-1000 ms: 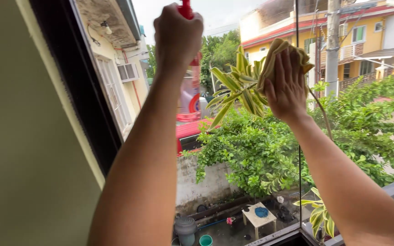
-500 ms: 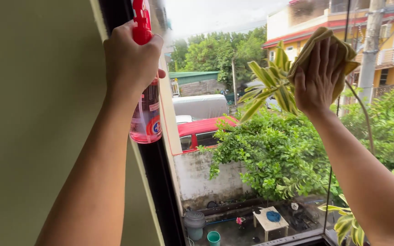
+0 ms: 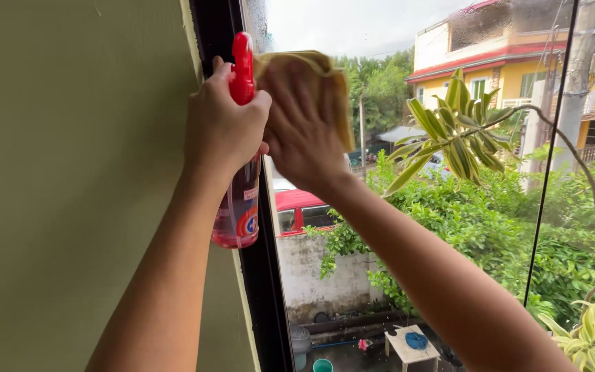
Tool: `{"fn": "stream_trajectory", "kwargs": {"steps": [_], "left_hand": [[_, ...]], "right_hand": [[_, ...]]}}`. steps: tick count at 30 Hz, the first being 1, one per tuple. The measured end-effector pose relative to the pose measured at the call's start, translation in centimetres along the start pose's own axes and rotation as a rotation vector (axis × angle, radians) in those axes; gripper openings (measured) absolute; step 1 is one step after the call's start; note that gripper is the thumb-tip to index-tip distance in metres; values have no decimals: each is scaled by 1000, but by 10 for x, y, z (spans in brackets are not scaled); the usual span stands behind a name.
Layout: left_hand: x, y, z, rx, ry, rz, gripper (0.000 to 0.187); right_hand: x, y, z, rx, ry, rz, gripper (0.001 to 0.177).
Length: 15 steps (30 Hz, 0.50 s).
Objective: Cleaning a glass window by spraying it with a cleaning solution and wiping it with a cloth.
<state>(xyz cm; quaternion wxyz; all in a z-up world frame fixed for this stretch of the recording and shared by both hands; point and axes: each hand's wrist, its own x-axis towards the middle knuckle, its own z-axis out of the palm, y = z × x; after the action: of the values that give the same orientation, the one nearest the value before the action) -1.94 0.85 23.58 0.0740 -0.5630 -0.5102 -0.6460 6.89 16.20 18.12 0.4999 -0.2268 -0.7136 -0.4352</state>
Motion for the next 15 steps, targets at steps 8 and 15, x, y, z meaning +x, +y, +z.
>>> {"fn": "stream_trajectory", "kwargs": {"steps": [8,15], "left_hand": [[-1,-13,-1,129,-1,30,58],[-3,-18,-1,56,-2,-27,81]], "right_hand": [[20,105,-25,70,-45,-35,81],[-31,291,-34,-1,-6,341,83]]}}
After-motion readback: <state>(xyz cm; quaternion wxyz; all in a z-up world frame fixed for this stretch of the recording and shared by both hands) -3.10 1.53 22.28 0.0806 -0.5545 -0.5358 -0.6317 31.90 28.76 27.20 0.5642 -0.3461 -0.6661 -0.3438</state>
